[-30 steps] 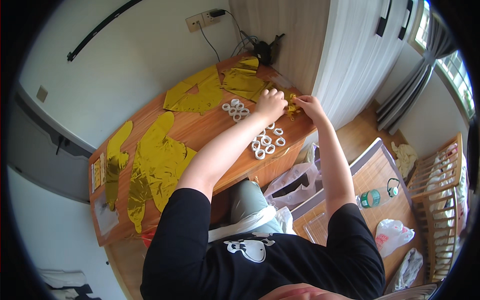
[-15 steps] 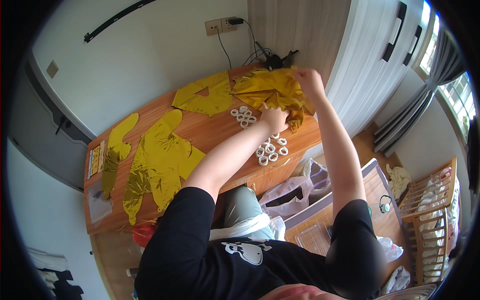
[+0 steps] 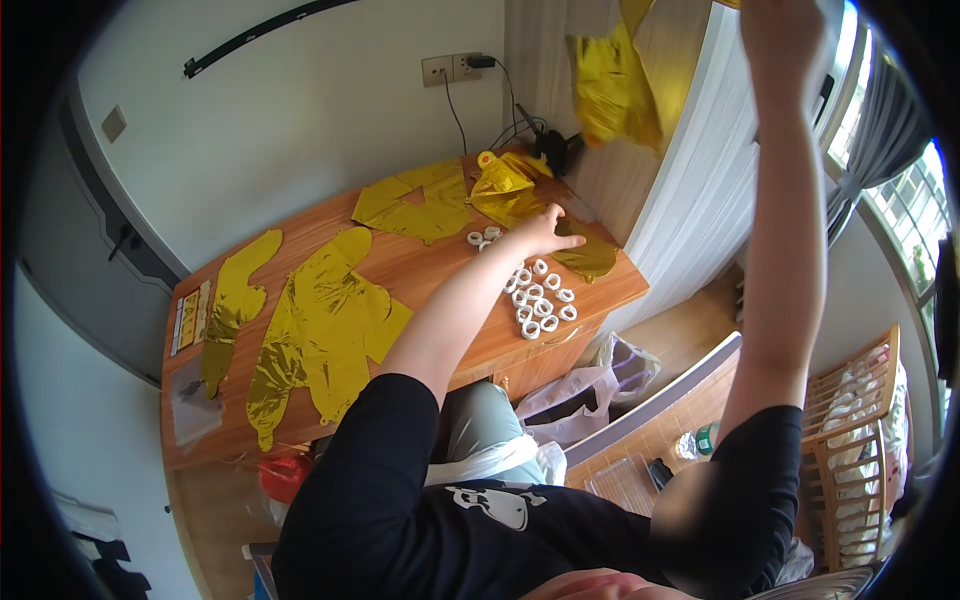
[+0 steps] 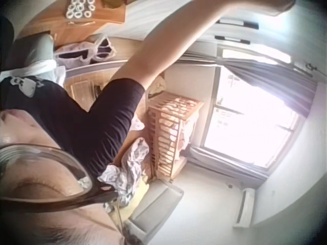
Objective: Folding and organizing gold foil letter balloons on a desk.
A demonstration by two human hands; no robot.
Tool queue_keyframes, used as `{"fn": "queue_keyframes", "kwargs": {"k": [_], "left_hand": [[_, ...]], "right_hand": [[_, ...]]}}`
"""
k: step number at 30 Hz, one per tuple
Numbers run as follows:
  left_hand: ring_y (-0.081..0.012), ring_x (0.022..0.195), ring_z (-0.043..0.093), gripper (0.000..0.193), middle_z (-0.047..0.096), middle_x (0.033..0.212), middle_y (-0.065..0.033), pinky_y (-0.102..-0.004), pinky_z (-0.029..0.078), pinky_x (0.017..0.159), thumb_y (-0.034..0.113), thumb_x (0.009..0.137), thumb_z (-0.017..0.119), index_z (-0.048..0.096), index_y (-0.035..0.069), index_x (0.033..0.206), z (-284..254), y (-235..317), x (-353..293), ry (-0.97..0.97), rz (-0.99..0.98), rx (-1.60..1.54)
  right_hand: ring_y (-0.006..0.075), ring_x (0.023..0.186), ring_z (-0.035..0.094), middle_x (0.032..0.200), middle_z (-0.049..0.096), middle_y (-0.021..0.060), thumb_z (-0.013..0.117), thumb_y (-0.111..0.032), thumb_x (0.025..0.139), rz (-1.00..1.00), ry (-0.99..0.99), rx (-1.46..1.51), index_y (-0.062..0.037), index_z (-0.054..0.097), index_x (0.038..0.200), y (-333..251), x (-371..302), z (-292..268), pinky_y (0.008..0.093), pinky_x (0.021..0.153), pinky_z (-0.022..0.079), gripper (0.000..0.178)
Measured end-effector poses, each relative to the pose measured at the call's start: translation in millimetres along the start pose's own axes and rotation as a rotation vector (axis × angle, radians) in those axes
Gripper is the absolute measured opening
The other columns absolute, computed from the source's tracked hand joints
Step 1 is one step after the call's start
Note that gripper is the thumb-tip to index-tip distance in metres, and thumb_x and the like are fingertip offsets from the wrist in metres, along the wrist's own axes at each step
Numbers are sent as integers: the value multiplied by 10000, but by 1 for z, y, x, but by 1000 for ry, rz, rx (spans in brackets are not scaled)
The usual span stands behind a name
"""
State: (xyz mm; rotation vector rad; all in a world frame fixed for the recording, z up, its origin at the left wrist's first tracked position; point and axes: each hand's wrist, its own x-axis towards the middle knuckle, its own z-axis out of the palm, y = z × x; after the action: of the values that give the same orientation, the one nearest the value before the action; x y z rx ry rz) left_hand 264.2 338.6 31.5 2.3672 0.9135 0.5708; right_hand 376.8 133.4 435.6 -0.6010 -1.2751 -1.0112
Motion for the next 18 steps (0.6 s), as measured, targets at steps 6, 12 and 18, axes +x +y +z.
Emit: {"fn": "queue_keyframes", "kwargs": {"k": [6, 12, 18], "left_hand": [[-234, 1272, 576, 745, 539, 1443, -132, -405, 480, 1026, 554, 986, 634, 393, 61, 1489, -27, 77, -42, 111, 262, -792], [-196, 1230, 552, 887, 532, 1373, -77, -359, 458, 974, 721, 885, 641, 398, 130, 1500, -102, 139, -211, 77, 397, -1296], [-293, 1365, 470, 1189, 456, 1485, -143, -449, 427, 1071, 672, 740, 822, 226, 116, 1606, -123, 165, -319, -90, 344, -927]], "right_hand": [[165, 825, 744, 963, 757, 84, 731, -96, 950, 81, -322, -221, -9, 748, 951, -82, 26, -61, 274, 752, 596, 89], [269, 830, 724, 904, 732, 115, 704, -235, 921, -1, -780, -129, -72, 758, 1031, -143, 21, -61, 362, 760, 556, 204], [315, 811, 673, 865, 678, 85, 690, -194, 894, -225, -1094, -98, -64, 715, 892, -181, -7, -55, 413, 733, 554, 133]]}}
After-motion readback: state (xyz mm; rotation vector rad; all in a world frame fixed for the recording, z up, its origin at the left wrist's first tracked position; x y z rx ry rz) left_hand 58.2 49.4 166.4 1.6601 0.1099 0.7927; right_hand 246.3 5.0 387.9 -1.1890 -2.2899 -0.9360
